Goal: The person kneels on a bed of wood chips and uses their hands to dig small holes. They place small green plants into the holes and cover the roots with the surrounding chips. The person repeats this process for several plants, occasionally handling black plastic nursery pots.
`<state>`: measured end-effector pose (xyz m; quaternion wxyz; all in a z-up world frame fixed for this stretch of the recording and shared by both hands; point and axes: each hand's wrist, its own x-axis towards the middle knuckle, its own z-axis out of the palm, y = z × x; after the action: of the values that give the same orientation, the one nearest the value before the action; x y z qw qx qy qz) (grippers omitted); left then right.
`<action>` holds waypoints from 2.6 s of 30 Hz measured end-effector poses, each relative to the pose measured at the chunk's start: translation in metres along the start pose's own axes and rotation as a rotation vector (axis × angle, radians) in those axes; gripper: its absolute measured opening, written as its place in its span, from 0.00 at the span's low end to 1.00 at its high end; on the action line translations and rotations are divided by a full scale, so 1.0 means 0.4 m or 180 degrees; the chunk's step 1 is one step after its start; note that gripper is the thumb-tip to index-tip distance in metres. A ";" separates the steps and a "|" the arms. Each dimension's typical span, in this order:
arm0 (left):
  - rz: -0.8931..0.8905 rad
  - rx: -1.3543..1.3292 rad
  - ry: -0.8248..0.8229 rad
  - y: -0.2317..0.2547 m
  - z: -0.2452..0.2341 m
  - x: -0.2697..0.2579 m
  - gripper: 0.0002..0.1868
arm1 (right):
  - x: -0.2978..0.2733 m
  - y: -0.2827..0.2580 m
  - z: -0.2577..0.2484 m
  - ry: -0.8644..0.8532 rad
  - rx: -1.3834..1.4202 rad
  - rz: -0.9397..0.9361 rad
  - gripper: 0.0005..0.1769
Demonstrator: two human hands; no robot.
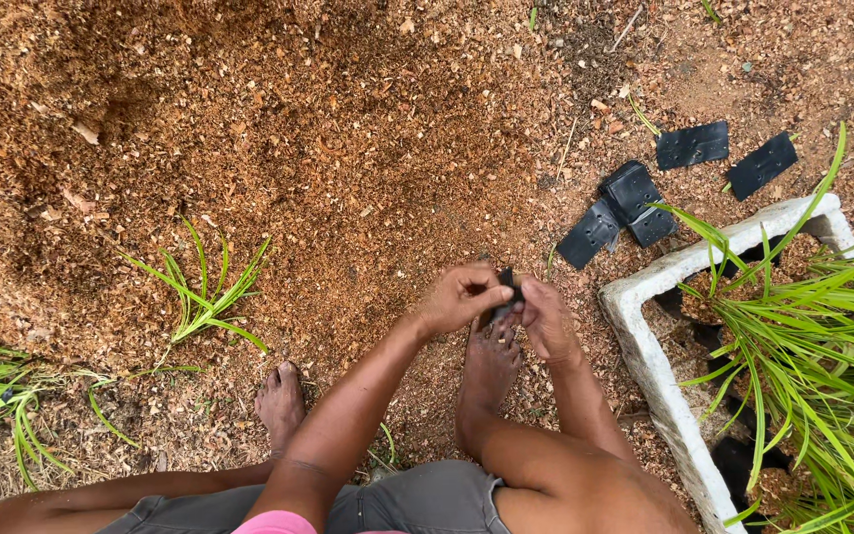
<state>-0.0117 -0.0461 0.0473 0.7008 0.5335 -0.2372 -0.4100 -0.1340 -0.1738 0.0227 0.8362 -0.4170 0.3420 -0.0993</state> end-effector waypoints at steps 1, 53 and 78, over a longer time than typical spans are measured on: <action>0.0223 0.0326 -0.0155 -0.010 -0.002 0.001 0.13 | 0.015 0.008 -0.016 -0.0168 -0.0187 0.0066 0.10; -0.0648 0.1270 -0.0459 0.067 -0.029 0.048 0.35 | 0.023 -0.030 0.005 0.1080 -0.3628 -0.1897 0.10; -0.0691 0.3854 0.0951 0.056 -0.055 0.029 0.07 | 0.069 0.048 0.115 -0.0128 -0.4051 -0.3222 0.17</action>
<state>0.0188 -0.0414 0.0600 0.2548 0.9079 -0.2712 -0.1929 -0.0854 -0.1453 0.0138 0.2987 -0.9183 0.0879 -0.2443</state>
